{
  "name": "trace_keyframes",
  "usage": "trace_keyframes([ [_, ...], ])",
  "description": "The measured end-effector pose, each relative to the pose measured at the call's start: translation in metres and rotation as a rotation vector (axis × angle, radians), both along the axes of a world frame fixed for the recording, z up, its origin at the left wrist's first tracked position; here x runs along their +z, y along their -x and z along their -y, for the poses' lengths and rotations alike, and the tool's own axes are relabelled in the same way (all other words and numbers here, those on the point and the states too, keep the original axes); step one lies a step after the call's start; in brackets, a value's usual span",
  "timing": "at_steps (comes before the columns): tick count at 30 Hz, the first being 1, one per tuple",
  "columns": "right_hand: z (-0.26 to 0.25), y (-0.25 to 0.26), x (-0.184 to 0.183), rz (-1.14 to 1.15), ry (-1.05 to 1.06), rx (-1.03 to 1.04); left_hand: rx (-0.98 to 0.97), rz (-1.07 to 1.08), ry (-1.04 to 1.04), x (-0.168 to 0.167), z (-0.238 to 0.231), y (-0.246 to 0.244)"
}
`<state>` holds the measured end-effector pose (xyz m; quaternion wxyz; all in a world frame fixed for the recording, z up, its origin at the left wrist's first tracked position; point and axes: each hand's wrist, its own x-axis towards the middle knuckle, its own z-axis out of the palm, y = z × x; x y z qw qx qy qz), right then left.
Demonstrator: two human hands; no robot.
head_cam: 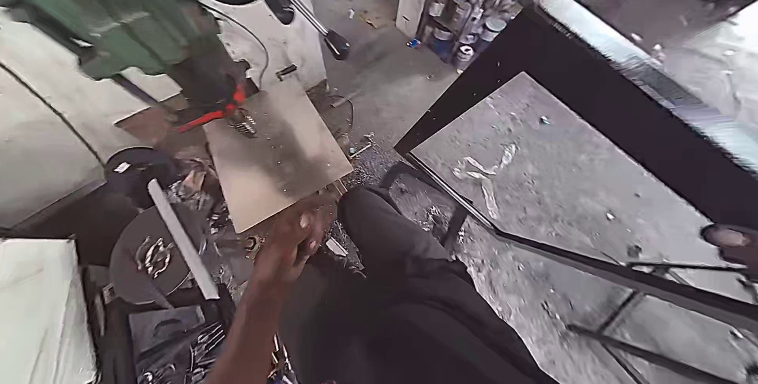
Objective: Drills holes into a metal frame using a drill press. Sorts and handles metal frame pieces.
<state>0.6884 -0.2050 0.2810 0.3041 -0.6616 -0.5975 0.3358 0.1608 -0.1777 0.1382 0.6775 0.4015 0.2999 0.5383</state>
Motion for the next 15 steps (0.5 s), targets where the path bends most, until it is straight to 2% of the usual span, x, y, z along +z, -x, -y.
trace_keyframes([
  [2, -0.016, -0.012, -0.032, 0.066, 0.162, -0.169, 0.058, -0.005, 0.094, -0.023, 0.003, 0.002],
  [4, -0.031, -0.024, -0.088, 0.012, 0.272, -0.246, 0.168, -0.064, 0.225, -0.039, 0.019, 0.007],
  [8, -0.078, -0.041, -0.195, -0.071, 0.255, -0.325, 0.327, -0.117, 0.341, -0.058, 0.031, 0.015],
  [11, -0.112, -0.016, -0.24, -0.132, 0.331, -0.466, 0.392, -0.196, 0.396, -0.066, 0.048, 0.024],
  [15, -0.148, 0.018, -0.304, -0.331, 0.282, -0.588, 0.471, -0.256, 0.464, -0.071, 0.069, 0.031],
])
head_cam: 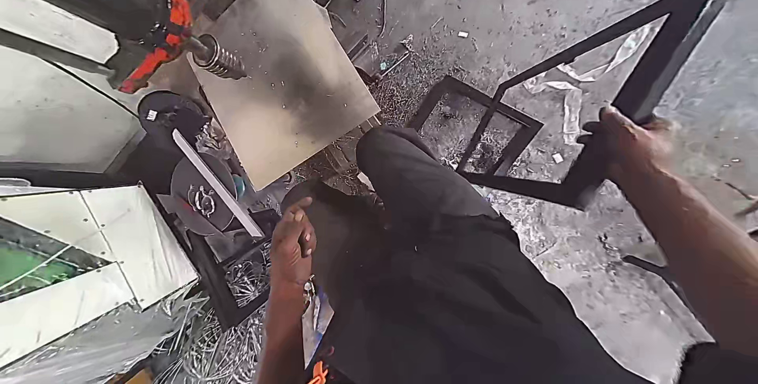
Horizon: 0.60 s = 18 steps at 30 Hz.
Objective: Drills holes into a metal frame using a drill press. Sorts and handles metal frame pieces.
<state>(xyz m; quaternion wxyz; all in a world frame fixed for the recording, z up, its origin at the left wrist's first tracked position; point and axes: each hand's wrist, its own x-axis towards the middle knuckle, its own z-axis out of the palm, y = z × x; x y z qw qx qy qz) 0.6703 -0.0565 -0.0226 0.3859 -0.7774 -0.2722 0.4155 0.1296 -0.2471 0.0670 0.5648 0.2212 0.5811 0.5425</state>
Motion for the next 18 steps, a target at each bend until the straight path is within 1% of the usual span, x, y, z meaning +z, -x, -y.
trace_keyframes([
  [2, -0.02, 0.013, -0.032, -0.036, -0.055, -0.088, 0.055, -0.018, 0.039, -0.002, 0.007, 0.0],
  [4, -0.04, 0.026, -0.055, -0.076, -0.099, -0.172, 0.101, -0.056, 0.052, -0.003, 0.01, -0.002],
  [9, -0.076, 0.051, -0.115, -0.291, -0.247, -0.377, 0.136, -0.192, 0.066, -0.004, 0.012, -0.003],
  [14, -0.064, 0.068, -0.174, -0.461, -0.275, -0.403, 0.15, -0.283, 0.119, -0.001, 0.021, 0.0],
  [18, -0.045, 0.074, -0.209, -0.527, -0.22, -0.481, 0.188, -0.308, 0.173, -0.001, 0.032, -0.002],
])
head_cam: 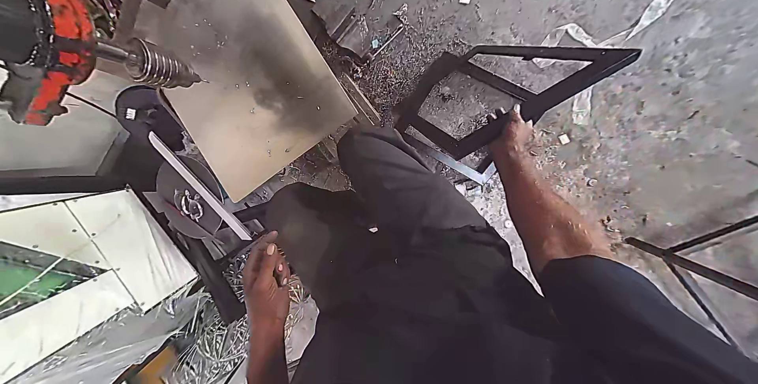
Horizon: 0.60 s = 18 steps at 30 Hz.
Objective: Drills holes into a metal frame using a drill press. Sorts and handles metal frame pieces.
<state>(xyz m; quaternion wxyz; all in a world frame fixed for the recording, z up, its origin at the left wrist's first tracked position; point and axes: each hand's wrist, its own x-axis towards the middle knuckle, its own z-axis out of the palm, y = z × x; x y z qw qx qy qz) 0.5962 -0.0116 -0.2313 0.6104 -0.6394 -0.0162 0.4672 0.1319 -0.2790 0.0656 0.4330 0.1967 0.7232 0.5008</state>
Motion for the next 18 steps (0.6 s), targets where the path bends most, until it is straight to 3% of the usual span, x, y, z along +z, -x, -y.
trace_keyframes([
  [5, 0.04, -0.027, -0.029, -0.04, -0.001, 0.001, 0.003, -0.064, 0.06, 0.004, 0.011, -0.001],
  [13, 0.078, -0.07, -0.044, -0.011, 0.414, 0.142, -0.035, -0.104, 0.122, -0.001, 0.001, -0.006],
  [18, 0.08, -0.067, -0.053, -0.131, 0.487, 0.159, -0.082, -0.123, 0.101, 0.004, -0.006, -0.008],
])
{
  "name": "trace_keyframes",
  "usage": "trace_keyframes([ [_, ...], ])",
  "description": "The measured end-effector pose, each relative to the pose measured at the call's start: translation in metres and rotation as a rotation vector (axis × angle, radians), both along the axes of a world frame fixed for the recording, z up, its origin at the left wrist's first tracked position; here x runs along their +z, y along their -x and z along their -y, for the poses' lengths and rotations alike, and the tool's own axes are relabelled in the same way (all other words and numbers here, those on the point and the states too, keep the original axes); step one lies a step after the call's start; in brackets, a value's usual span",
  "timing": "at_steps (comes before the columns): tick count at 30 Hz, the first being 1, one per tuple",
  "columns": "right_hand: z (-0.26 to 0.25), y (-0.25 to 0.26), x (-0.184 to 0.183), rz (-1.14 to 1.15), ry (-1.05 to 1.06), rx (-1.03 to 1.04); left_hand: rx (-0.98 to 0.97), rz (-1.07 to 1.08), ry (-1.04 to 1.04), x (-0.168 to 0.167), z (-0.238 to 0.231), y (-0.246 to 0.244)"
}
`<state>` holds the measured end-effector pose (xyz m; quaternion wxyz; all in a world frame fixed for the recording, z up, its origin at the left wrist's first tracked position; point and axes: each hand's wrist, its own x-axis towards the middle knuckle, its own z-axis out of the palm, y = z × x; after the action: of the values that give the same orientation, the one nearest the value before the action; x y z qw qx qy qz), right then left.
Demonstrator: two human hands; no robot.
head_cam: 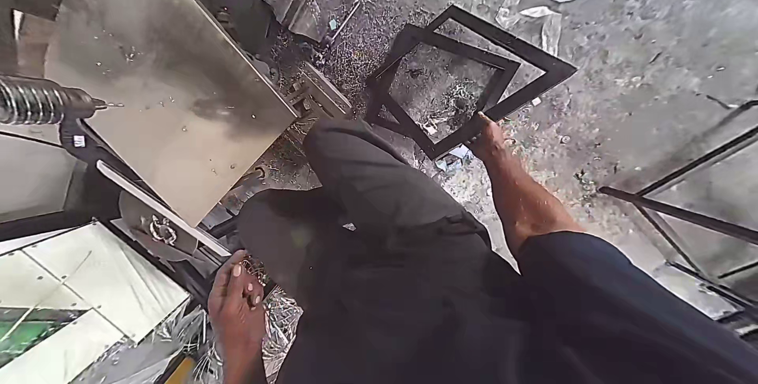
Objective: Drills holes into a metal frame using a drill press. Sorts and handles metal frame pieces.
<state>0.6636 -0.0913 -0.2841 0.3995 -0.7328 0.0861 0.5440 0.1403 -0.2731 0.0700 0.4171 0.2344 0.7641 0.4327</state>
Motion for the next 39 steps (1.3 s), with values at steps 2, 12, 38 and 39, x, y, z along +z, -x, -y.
trace_keyframes([
  [2, 0.002, -0.003, -0.013, -0.003, 0.017, -0.007, 0.016, -0.007, 0.008, 0.002, 0.0, 0.0],
  [12, 0.033, -0.009, -0.001, 0.202, 0.114, 0.372, 0.091, -0.01, 0.004, 0.005, -0.003, 0.003],
  [38, -0.122, 0.288, 0.277, 0.194, -0.784, 1.373, 0.309, 0.106, -0.122, -0.077, -0.077, 0.148],
  [39, -0.124, 0.297, 0.28, 0.182, -0.779, 1.395, 0.318, 0.104, -0.148, -0.076, -0.083, 0.146],
])
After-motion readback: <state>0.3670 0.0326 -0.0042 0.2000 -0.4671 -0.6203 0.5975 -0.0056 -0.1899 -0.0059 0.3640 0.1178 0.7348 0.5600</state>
